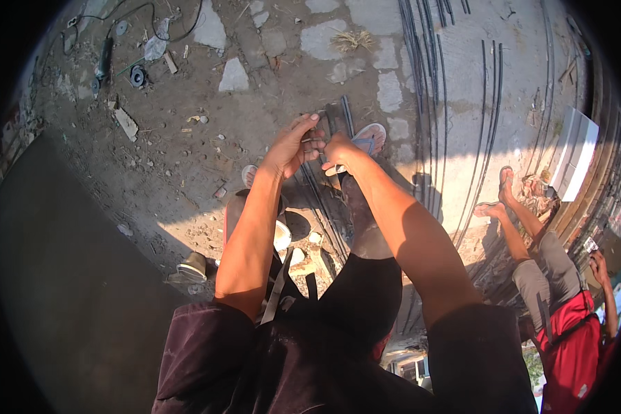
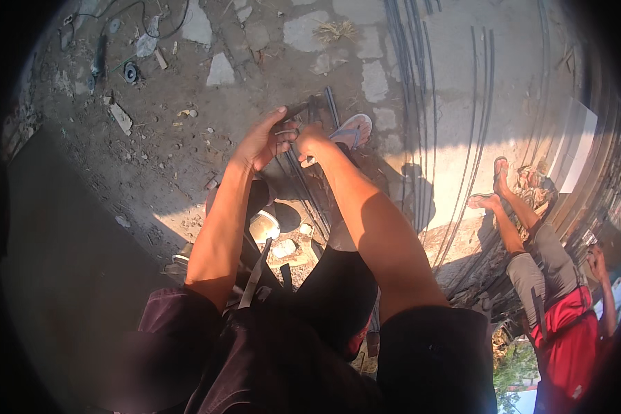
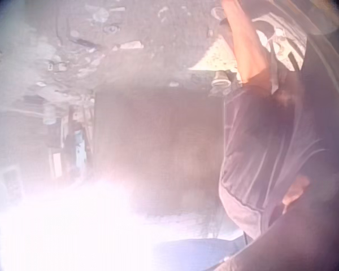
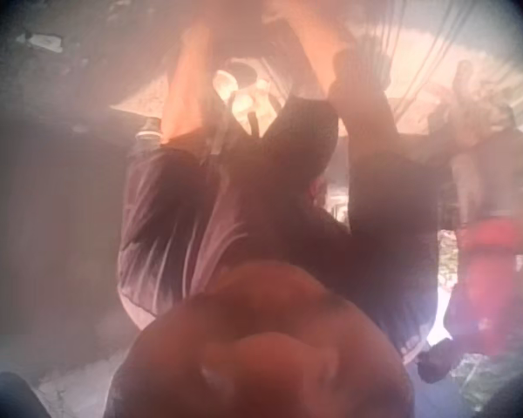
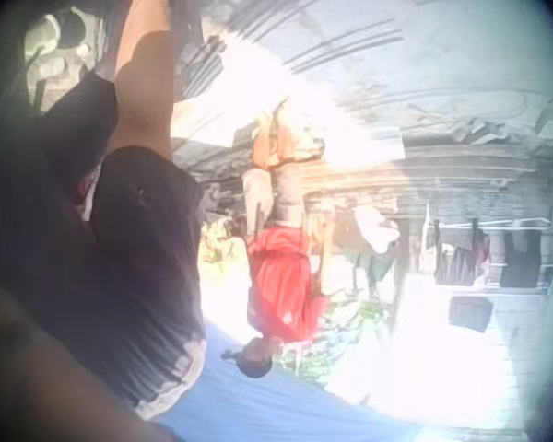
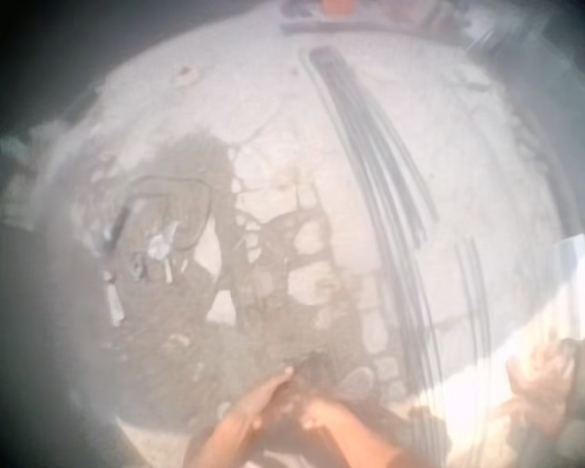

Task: The person uses a metal pipe as a lever to snap long metal rods into shorter segments. They repeatedly position a rod over a fixed point on the ground, apply downward force with the pipe, and break the rod. The resulting pieces are gathered into a pile on the ground.

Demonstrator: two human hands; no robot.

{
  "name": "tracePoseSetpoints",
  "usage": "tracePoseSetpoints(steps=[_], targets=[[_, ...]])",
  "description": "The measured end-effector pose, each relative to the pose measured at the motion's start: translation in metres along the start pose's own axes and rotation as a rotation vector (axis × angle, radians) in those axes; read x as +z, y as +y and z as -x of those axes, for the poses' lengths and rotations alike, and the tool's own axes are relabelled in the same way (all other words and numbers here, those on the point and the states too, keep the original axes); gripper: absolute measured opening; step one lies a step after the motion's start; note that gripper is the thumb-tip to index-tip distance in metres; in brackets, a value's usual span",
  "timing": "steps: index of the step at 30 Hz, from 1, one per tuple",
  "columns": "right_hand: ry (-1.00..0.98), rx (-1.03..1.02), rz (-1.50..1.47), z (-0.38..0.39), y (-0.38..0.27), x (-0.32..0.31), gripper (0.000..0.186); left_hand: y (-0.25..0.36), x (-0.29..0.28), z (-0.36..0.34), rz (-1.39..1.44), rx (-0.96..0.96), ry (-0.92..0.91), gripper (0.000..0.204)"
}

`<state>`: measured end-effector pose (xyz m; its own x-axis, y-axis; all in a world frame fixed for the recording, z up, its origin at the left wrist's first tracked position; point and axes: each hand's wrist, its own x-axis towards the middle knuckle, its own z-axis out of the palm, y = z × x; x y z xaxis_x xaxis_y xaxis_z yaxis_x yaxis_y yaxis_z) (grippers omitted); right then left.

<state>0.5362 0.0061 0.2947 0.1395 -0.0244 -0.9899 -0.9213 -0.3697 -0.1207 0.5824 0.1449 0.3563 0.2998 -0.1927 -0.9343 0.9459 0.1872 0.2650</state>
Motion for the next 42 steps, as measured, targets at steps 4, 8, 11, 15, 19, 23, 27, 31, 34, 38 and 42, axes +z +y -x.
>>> tracePoseSetpoints(steps=[4, 8, 11, 15, 19, 23, 27, 31, 34, 38, 42], targets=[[-0.118, 0.150, -0.052, -0.007, -0.008, 0.008, 0.026, 0.012, -0.024, -0.031, 0.684, -0.404, 0.020, 0.061], [0.070, 0.146, 0.148, -0.076, 0.060, 0.047, 0.018, -0.009, -0.042, -0.075, 1.048, -0.706, -0.035, 0.047], [0.226, 0.192, 0.335, -0.022, 0.024, 0.027, 0.021, -0.022, -0.031, -0.078, 1.210, -0.780, -0.032, 0.036], [0.088, 0.284, 0.458, 0.008, -0.007, 0.012, 0.035, -0.045, -0.026, -0.079, 1.339, -0.757, -0.067, 0.029], [0.102, 0.184, 0.548, 0.014, -0.005, 0.006, 0.035, -0.037, -0.010, -0.070, 1.320, -0.712, 0.006, 0.027], [0.131, -0.010, 0.442, 0.012, 0.033, 0.007, 0.033, -0.032, 0.005, -0.067, 1.295, -0.710, 0.090, 0.027], [0.202, -0.135, 0.400, -0.007, 0.095, 0.016, 0.031, -0.022, 0.019, -0.074, 1.310, -0.695, 0.139, 0.025], [0.180, 0.040, 0.445, -0.009, 0.111, 0.024, 0.032, -0.015, 0.028, -0.069, 1.246, -0.666, 0.151, 0.025], [0.202, 0.136, 0.399, -0.028, 0.159, 0.028, 0.031, -0.010, 0.040, -0.071, 1.280, -0.660, 0.148, 0.024], [0.221, 0.022, 0.390, -0.036, 0.190, 0.052, 0.033, -0.013, 0.034, -0.074, 1.405, -0.691, 0.099, 0.024], [0.218, 0.006, 0.165, -0.053, 0.213, 0.074, 0.033, -0.015, 0.030, -0.066, 1.376, -0.644, 0.081, 0.025]])
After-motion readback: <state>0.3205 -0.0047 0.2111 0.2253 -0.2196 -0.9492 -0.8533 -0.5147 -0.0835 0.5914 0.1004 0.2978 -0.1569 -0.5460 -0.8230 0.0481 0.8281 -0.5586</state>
